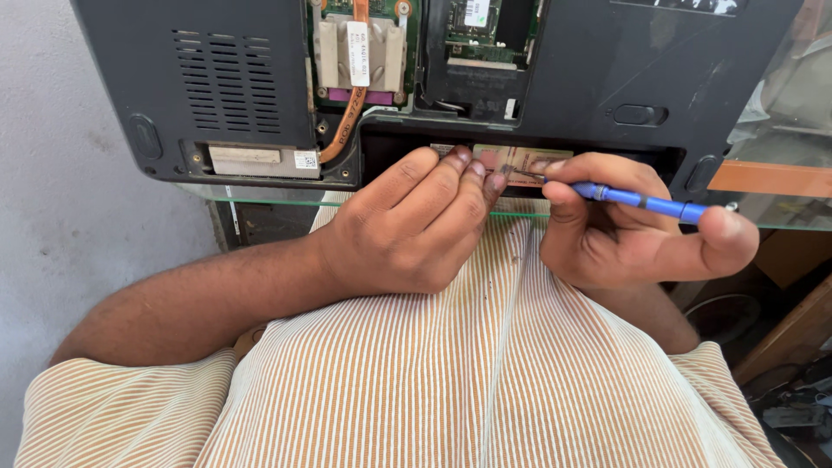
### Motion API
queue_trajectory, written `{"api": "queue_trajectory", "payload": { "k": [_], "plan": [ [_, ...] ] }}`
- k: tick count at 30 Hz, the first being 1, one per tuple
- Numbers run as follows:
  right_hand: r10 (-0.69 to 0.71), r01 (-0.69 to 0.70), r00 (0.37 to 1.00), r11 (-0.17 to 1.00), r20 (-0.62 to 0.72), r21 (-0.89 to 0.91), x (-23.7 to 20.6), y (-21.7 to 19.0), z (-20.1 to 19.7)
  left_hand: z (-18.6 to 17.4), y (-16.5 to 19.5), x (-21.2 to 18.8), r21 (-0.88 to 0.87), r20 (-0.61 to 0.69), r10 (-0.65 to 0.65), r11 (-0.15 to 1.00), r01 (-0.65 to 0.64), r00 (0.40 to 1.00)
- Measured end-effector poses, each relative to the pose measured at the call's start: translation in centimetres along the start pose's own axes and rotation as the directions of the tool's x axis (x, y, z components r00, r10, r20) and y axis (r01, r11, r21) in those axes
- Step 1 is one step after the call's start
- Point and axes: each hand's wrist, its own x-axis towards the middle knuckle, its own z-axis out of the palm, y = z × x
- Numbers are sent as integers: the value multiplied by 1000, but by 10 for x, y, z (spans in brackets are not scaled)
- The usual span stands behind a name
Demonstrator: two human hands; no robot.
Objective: The person uses a blue screwdriver to remove screws from the back of a laptop and then uses tweezers to remove small screws from the battery compartment. The person removes the battery and places it aside.
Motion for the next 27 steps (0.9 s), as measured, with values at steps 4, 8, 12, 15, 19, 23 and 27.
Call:
{"api": "queue_trajectory", "payload": {
  "k": [4,8,12,15,19,23,27],
  "plan": [
    [-5,7,1000,996,30,-92,0,-8,-1,0,1,-3,1,-5,1,1000,-1,1000],
    [-26,32,996,997,87,-73,3,-8,-2,-1,1,-5,1,12,3,1000,-3,1000],
    [-100,100,995,995,13,-23,2,1,6,-1,0,-8,15,18,11,1000,-11,1000],
    [-89,90,996,996,24,-26,1,2,5,0,0,-7,8,27,7,1000,-8,1000],
    [-81,85,995,994,60,-62,1,-6,-2,-1,0,-7,3,45,16,1000,-16,999],
    [-94,104,990,990,105,-96,7,-13,-3,-2,2,-8,47,93,16,999,-20,996],
    [-132,133,991,982,17,-132,10,-9,8,-3,4,-10,42,111,11,999,-15,994]
  ]
}}
